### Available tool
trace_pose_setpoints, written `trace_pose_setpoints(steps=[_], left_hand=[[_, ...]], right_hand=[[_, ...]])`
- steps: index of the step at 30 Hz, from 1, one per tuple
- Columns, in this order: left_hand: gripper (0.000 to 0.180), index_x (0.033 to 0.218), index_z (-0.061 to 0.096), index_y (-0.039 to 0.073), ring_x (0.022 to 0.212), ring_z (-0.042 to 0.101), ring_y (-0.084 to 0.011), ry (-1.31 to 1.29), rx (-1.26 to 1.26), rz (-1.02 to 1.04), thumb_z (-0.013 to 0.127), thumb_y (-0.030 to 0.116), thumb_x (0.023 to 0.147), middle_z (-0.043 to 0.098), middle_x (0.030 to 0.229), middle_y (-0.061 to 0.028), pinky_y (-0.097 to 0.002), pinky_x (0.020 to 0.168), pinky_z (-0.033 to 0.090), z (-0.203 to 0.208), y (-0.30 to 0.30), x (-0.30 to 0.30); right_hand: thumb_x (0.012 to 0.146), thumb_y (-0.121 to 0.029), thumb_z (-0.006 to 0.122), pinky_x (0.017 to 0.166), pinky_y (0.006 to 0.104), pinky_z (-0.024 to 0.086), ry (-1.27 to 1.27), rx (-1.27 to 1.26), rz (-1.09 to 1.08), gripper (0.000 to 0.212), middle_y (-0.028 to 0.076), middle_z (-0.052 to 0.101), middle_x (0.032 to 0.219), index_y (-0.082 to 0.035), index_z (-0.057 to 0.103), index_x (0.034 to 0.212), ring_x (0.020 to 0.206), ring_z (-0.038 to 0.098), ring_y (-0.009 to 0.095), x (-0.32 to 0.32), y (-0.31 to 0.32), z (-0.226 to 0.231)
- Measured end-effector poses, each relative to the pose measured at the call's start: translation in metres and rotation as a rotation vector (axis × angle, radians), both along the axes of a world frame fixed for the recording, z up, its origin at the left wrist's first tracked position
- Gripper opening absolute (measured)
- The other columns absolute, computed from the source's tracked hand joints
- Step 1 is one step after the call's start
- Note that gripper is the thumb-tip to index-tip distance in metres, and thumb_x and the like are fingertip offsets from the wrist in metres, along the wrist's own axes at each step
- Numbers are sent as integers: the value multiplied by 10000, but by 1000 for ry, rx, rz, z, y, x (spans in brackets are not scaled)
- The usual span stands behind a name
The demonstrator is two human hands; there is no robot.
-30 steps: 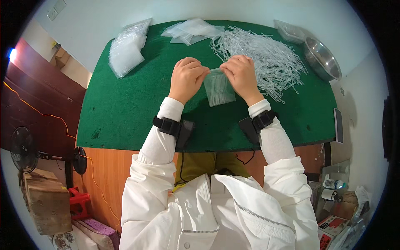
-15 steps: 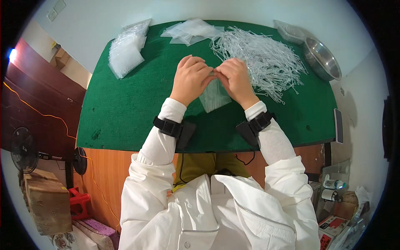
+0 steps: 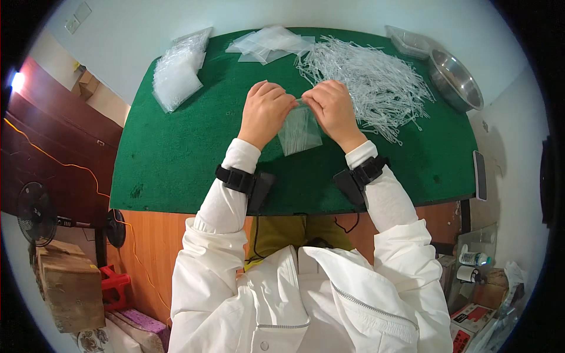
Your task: Counting and packaging small white plastic fasteners into clear zip-lock bags.
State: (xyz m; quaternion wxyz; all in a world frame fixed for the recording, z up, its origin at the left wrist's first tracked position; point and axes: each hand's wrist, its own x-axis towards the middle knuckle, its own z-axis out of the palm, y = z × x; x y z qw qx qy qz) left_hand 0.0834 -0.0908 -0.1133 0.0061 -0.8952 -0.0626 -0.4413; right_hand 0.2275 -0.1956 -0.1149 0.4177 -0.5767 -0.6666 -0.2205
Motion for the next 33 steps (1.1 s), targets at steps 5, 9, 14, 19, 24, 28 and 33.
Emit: trace_pose_setpoints(steps=[5, 9, 14, 19, 24, 28, 33], left_hand=[[101, 695, 627, 84, 782, 565, -207, -38, -59, -9, 659, 177, 716, 590, 715, -26, -362, 791, 432, 0, 3, -2], [89, 712, 635, 79, 766, 565, -213, -62, -91, -16, 654, 165, 724, 601, 710, -30, -360, 766, 434, -1, 7, -4], [79, 710, 638, 74, 748, 568, -222, -37, -148, -29, 648, 151, 728, 607, 702, -34, -363, 743, 439, -4, 12, -6], [89, 693, 634, 65, 735, 569, -230, -33, -181, -51, 648, 146, 726, 604, 686, -43, -360, 700, 447, -5, 13, -6], [107, 676, 626, 56, 710, 562, -237, -5, -212, -35, 648, 148, 725, 594, 664, -50, -362, 666, 448, -6, 13, -6], [119, 673, 620, 52, 705, 555, -239, 28, -207, -33, 643, 154, 730, 584, 660, -50, -365, 667, 445, -7, 9, -6], [125, 686, 613, 55, 729, 555, -234, 31, -128, -45, 636, 165, 742, 573, 680, -44, -361, 686, 441, -7, 0, -1]], right_hand=[[743, -127, 631, 696, 342, 391, 9, -6, -13, 64, 42, 586, 723, -69, 604, 736, 732, 532, 236, 6, -2, 2], [738, -114, 629, 688, 342, 392, 5, -4, -28, 59, 40, 588, 714, -64, 601, 724, 729, 532, 238, 12, -4, 3], [735, -116, 628, 674, 343, 395, 20, -17, -39, 69, 39, 591, 709, -59, 597, 713, 723, 533, 239, 15, -4, 3], [734, -116, 629, 672, 345, 399, 12, -30, -59, 69, 40, 595, 712, -56, 601, 715, 721, 535, 239, 15, -5, 3], [736, -122, 631, 691, 338, 404, 55, -61, -78, 73, 48, 601, 744, -56, 616, 762, 745, 538, 245, 17, -5, 1], [737, -121, 632, 711, 342, 404, 49, 34, -65, 96, 54, 603, 786, -60, 622, 811, 775, 542, 249, 12, -5, 6], [733, -112, 636, 722, 350, 404, -48, 19, 10, 102, 59, 598, 805, -61, 615, 819, 793, 544, 250, -6, -2, 8]])
